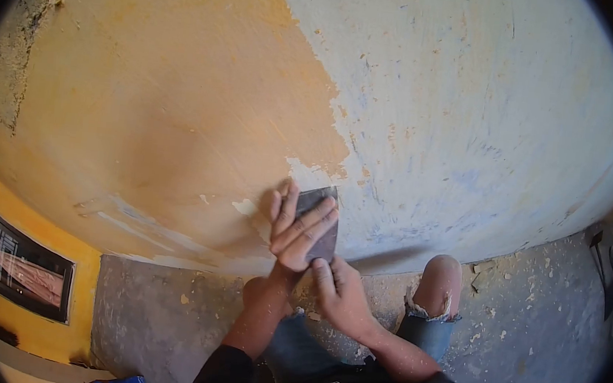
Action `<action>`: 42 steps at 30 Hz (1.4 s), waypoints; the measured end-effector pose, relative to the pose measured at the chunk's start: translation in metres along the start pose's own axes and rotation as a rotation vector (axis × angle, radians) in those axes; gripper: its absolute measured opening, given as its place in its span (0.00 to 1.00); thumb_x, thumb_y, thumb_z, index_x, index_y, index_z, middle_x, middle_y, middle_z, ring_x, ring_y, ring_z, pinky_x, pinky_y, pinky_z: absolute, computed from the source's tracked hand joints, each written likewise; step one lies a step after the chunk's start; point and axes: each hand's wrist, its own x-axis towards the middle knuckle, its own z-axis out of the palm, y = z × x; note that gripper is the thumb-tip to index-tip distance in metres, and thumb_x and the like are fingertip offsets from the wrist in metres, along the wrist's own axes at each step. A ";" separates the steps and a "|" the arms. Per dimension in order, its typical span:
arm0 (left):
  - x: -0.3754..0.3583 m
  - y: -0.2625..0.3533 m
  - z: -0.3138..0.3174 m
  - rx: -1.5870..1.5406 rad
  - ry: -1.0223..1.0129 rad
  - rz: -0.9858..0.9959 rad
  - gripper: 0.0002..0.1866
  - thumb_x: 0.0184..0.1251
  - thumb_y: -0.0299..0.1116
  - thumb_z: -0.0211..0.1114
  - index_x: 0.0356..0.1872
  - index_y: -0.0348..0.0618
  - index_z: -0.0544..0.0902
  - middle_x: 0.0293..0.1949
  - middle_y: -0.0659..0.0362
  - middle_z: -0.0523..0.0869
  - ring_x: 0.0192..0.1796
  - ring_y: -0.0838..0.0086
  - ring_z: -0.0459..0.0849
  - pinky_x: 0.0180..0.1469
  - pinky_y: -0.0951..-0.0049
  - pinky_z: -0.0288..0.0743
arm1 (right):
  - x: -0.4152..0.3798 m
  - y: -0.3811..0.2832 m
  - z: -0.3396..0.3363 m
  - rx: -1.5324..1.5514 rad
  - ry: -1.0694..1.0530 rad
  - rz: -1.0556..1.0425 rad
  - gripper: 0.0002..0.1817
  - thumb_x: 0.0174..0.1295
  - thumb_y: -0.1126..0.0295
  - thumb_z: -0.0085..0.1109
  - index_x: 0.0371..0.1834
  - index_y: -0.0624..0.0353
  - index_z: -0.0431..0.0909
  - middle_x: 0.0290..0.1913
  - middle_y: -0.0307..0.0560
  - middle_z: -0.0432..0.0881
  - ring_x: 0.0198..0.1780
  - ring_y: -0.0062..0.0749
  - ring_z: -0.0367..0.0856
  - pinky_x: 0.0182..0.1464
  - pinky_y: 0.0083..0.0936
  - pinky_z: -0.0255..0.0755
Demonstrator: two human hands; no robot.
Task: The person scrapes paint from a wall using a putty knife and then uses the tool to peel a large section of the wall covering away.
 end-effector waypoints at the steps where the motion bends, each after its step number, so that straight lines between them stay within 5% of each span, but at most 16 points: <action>1: 0.013 -0.002 -0.002 -0.019 0.034 0.020 0.12 0.66 0.36 0.63 0.46 0.47 0.89 0.53 0.61 0.88 0.71 0.52 0.71 0.77 0.47 0.48 | 0.002 -0.008 0.006 0.062 -0.036 -0.032 0.16 0.76 0.63 0.46 0.34 0.64 0.70 0.19 0.40 0.72 0.20 0.21 0.71 0.26 0.26 0.68; 3: 0.026 -0.004 -0.009 0.036 0.016 0.038 0.13 0.68 0.37 0.62 0.46 0.46 0.89 0.53 0.60 0.88 0.71 0.51 0.71 0.76 0.45 0.50 | 0.001 -0.015 0.013 0.154 -0.060 0.004 0.16 0.76 0.64 0.46 0.33 0.65 0.69 0.19 0.41 0.72 0.20 0.23 0.72 0.26 0.27 0.67; 5: 0.021 -0.002 -0.016 0.077 -0.076 0.031 0.12 0.65 0.35 0.66 0.47 0.46 0.89 0.54 0.56 0.87 0.72 0.50 0.69 0.76 0.45 0.51 | 0.000 -0.002 0.016 -0.009 0.073 -0.025 0.16 0.75 0.64 0.47 0.35 0.69 0.73 0.24 0.64 0.77 0.26 0.57 0.79 0.32 0.41 0.71; 13: -0.081 0.040 0.015 0.029 -0.060 -0.061 0.18 0.68 0.31 0.64 0.58 0.50 0.84 0.66 0.63 0.78 0.77 0.51 0.59 0.76 0.44 0.51 | -0.004 0.019 -0.070 -0.270 0.086 0.032 0.17 0.75 0.64 0.46 0.36 0.69 0.74 0.22 0.65 0.76 0.30 0.65 0.79 0.32 0.46 0.69; 15: -0.065 0.041 0.022 0.164 -0.134 0.184 0.18 0.67 0.30 0.64 0.58 0.51 0.84 0.69 0.66 0.75 0.78 0.53 0.56 0.76 0.45 0.51 | -0.007 0.025 -0.079 -0.362 0.020 -0.018 0.16 0.75 0.65 0.45 0.37 0.69 0.74 0.25 0.68 0.77 0.33 0.68 0.78 0.34 0.49 0.69; 16: -0.046 0.044 0.025 0.142 -0.129 0.187 0.17 0.69 0.30 0.62 0.58 0.52 0.84 0.67 0.66 0.77 0.77 0.58 0.60 0.76 0.51 0.54 | -0.008 0.026 -0.081 -0.366 0.019 -0.018 0.16 0.75 0.65 0.45 0.37 0.69 0.74 0.25 0.68 0.77 0.33 0.68 0.78 0.34 0.49 0.69; 18: -0.024 0.035 0.031 0.073 -0.244 0.263 0.17 0.69 0.30 0.61 0.58 0.51 0.84 0.66 0.66 0.78 0.76 0.61 0.64 0.76 0.53 0.55 | -0.008 0.027 -0.082 -0.363 0.048 -0.060 0.19 0.77 0.63 0.43 0.31 0.67 0.71 0.19 0.53 0.76 0.22 0.41 0.77 0.28 0.36 0.69; 21: -0.004 0.027 0.036 -0.033 -0.361 0.349 0.16 0.70 0.32 0.59 0.57 0.50 0.84 0.63 0.63 0.82 0.70 0.67 0.74 0.76 0.60 0.59 | 0.000 0.030 -0.079 -0.364 0.093 -0.102 0.20 0.77 0.64 0.43 0.29 0.68 0.71 0.19 0.54 0.76 0.22 0.42 0.77 0.28 0.37 0.69; 22: 0.001 0.019 0.036 0.016 -0.310 0.396 0.16 0.70 0.32 0.59 0.57 0.50 0.84 0.63 0.63 0.82 0.69 0.67 0.75 0.76 0.60 0.59 | 0.005 0.010 -0.078 -0.329 0.067 -0.038 0.15 0.74 0.66 0.45 0.38 0.69 0.74 0.30 0.72 0.78 0.38 0.71 0.77 0.39 0.52 0.69; 42: 0.013 0.020 0.031 -0.042 -0.215 0.287 0.14 0.68 0.30 0.61 0.53 0.47 0.87 0.58 0.60 0.85 0.66 0.63 0.78 0.72 0.58 0.65 | 0.016 -0.006 -0.072 -0.278 0.021 -0.053 0.19 0.75 0.64 0.45 0.32 0.70 0.72 0.23 0.67 0.76 0.30 0.66 0.78 0.32 0.46 0.69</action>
